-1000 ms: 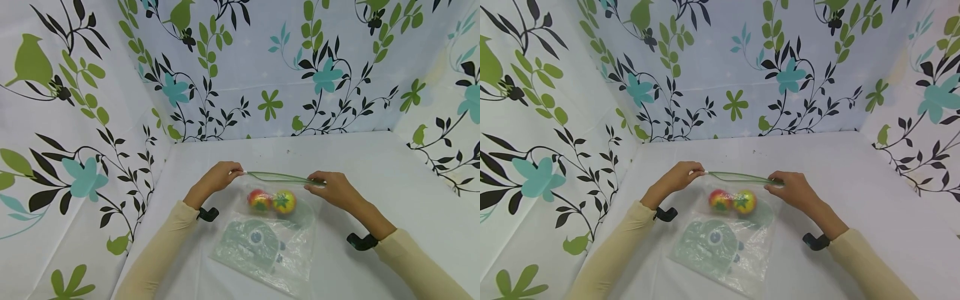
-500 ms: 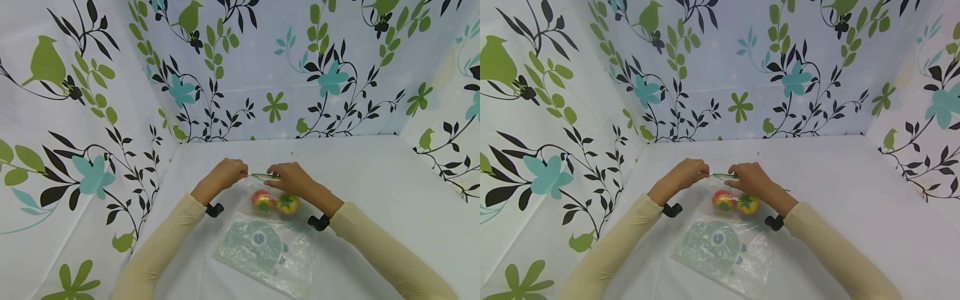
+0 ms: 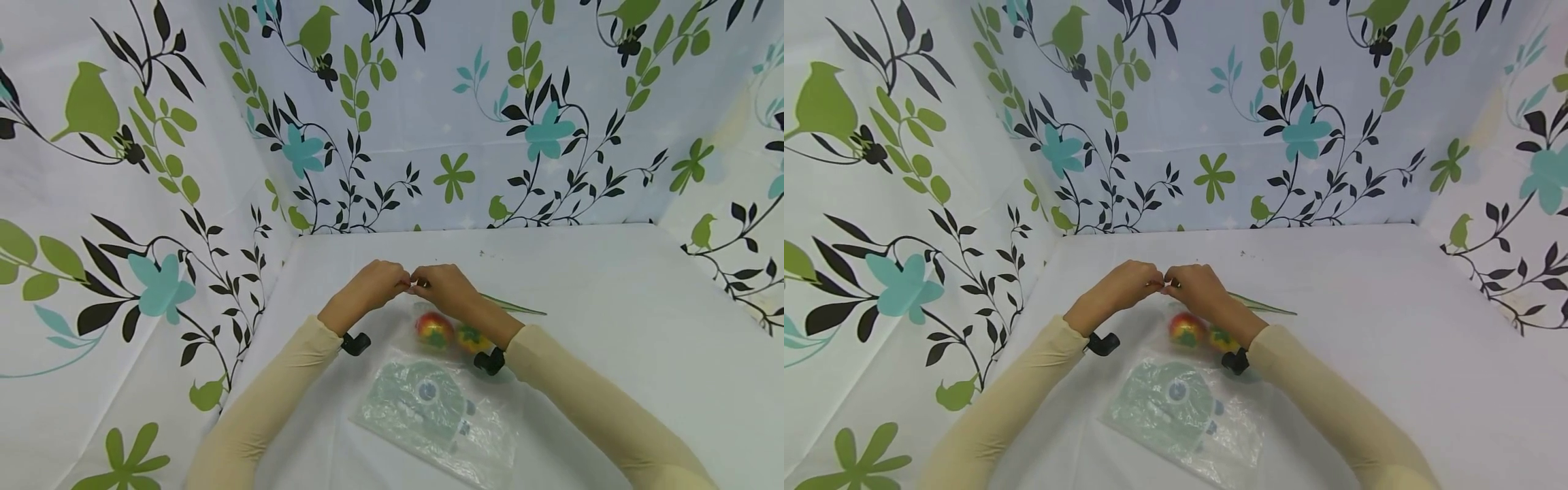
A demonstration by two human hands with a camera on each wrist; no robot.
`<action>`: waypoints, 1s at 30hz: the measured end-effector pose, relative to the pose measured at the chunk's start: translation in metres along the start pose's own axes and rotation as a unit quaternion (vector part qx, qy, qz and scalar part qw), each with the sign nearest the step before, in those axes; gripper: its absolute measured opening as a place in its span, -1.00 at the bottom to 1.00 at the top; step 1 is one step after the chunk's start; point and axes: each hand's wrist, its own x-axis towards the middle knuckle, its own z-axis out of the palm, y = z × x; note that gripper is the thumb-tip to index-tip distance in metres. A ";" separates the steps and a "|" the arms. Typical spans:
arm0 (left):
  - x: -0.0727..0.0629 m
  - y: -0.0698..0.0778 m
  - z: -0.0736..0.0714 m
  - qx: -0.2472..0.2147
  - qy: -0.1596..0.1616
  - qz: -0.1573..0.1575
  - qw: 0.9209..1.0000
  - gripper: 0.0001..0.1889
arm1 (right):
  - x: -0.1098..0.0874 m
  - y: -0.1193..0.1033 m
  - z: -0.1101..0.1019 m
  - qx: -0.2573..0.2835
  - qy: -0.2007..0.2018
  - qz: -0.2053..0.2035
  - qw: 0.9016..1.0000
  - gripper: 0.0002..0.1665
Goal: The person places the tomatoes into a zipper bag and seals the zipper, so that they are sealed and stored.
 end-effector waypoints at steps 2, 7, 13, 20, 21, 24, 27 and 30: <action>0.001 0.000 0.000 0.001 -0.003 0.000 1.000 -0.86 | 0.002 -0.002 0.000 -0.009 0.004 -0.003 1.000 -0.77; 0.000 -0.003 0.000 -0.009 -0.011 -0.005 1.000 -0.84 | 0.007 -0.006 -0.001 -0.013 -0.005 -0.015 1.000 -0.82; -0.003 -0.004 0.000 -0.037 -0.007 0.013 0.999 -0.85 | 0.005 -0.008 -0.004 0.000 -0.028 -0.009 1.000 -0.82; -0.003 -0.007 0.000 -0.044 -0.005 0.014 0.999 -0.86 | 0.004 -0.010 -0.007 -0.016 -0.031 -0.016 0.999 -0.87; -0.002 -0.007 0.000 -0.046 -0.007 0.013 0.999 -0.86 | 0.003 -0.010 -0.008 -0.021 -0.032 -0.016 0.999 -0.87; -0.002 -0.008 0.001 -0.045 -0.011 0.017 0.999 -0.86 | 0.001 -0.010 -0.010 -0.028 -0.037 -0.007 0.999 -0.87; -0.003 -0.009 0.002 -0.041 -0.014 0.015 0.999 -0.86 | -0.003 -0.005 -0.011 -0.021 -0.045 0.005 0.999 -0.86; -0.004 -0.011 0.003 -0.041 -0.014 0.012 0.999 -0.88 | -0.006 -0.001 -0.013 -0.011 -0.050 0.013 0.999 -0.85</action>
